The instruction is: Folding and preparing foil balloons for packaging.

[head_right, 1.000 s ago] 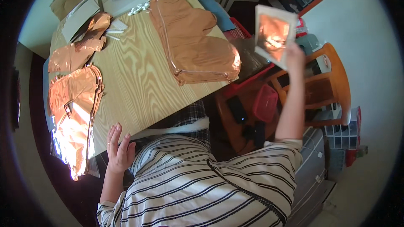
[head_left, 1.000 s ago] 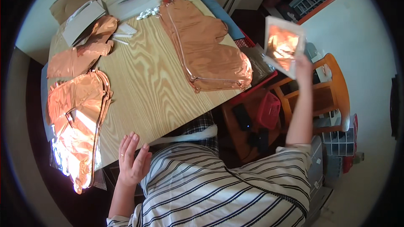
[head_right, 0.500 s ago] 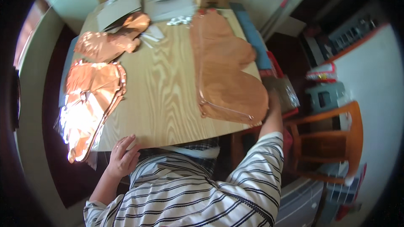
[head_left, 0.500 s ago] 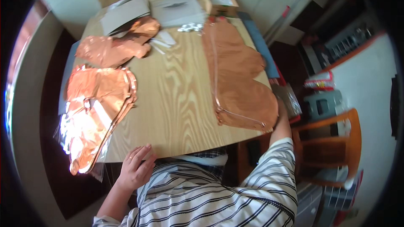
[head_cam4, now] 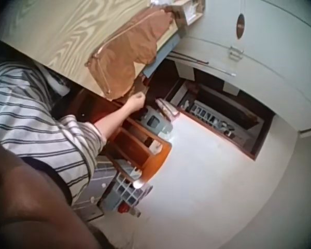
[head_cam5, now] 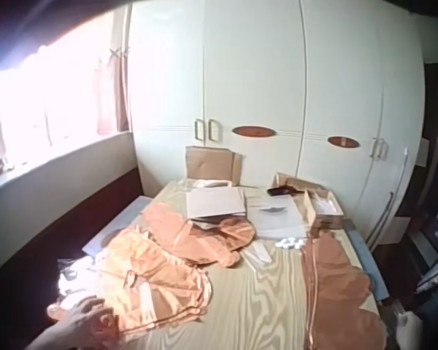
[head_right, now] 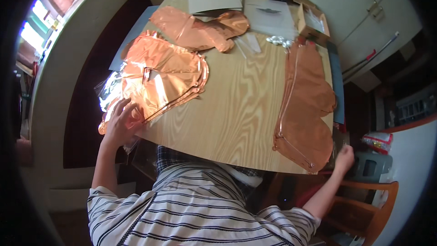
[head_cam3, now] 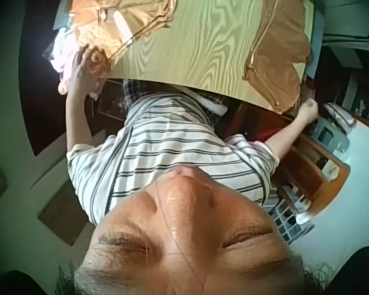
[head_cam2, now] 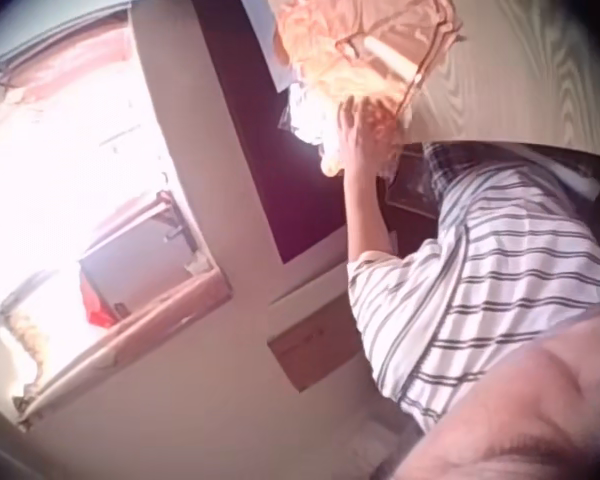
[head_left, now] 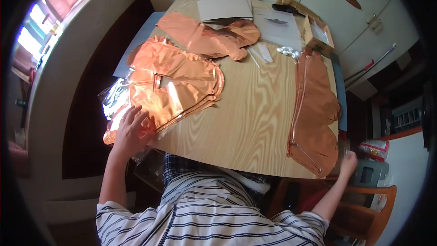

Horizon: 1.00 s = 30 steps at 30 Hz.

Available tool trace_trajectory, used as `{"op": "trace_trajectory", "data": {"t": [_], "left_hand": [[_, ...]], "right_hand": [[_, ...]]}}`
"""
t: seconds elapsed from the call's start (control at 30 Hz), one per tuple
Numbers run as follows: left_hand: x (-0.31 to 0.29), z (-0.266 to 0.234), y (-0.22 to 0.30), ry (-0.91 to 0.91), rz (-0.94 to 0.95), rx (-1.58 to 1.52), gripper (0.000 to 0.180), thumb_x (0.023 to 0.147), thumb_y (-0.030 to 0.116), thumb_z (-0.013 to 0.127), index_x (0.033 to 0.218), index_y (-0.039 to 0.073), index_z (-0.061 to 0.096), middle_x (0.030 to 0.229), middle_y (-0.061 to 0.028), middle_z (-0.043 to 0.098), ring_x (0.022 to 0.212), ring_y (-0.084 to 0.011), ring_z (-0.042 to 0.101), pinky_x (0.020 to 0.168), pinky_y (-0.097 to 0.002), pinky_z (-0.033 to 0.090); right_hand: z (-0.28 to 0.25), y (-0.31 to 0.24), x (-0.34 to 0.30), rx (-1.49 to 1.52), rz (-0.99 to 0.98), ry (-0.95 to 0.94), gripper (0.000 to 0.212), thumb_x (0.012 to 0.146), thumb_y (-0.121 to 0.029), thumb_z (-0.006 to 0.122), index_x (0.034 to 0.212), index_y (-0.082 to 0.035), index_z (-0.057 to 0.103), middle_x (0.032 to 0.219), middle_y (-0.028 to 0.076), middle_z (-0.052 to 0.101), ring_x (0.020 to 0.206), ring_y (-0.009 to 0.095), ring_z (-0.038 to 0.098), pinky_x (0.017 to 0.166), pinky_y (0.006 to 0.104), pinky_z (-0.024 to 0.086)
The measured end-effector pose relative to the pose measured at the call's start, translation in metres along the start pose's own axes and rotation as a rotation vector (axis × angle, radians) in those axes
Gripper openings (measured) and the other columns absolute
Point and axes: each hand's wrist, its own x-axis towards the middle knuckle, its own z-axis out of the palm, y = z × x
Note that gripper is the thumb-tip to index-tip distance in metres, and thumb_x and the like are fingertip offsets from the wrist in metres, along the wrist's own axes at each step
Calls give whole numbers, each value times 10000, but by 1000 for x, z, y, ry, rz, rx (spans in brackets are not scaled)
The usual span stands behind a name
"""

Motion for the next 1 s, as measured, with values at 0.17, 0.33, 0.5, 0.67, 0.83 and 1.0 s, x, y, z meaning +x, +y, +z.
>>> {"op": "trace_trajectory", "data": {"t": [0.17,0.33,0.5,0.67,0.83,1.0], "left_hand": [[-7,3,-26,-47,124,-100,499,804,211,805,1252,51,656,1321,-161,615,1230,-377,598,996,-458,528],[8,13,-34,-74,446,20,458,709,148,780,1121,-9,653,1194,-151,643,1134,-322,645,905,-399,566],[8,-9,-24,-34,476,-107,471,752,183,779,1170,30,626,1221,-149,624,1163,-341,623,919,-441,548],[-29,-33,-49,-115,235,8,425,817,144,752,1212,21,656,1260,-168,635,1224,-361,598,1026,-454,504],[-45,-27,-73,-55,355,-14,211,831,58,697,1030,-13,708,1089,-124,699,1034,-294,689,829,-396,580],[-26,-36,-77,-306,269,-185,247,831,66,689,1070,3,687,1045,-105,678,983,-289,669,818,-416,553]], "right_hand": [[-88,-125,-58,479,51,190,238,1044,-193,582,1144,-12,701,994,116,732,914,187,706,828,320,552],[-100,-324,-131,609,-507,-74,123,981,-77,654,1044,3,723,932,119,729,887,187,708,775,328,557],[-79,-457,-160,812,-1053,-321,128,875,-63,726,1000,-36,725,967,151,722,845,318,703,763,386,561],[-39,-551,-186,771,-1334,-307,339,912,-171,707,1237,-79,679,1298,166,644,1193,369,610,1025,445,483],[2,-572,-183,363,-1390,-368,403,963,-281,647,1339,-135,639,1425,127,586,1334,357,522,1142,447,386],[3,-567,-171,404,-1336,-457,364,949,-273,668,1282,-128,689,1425,119,597,1351,321,525,1127,458,407]]}}
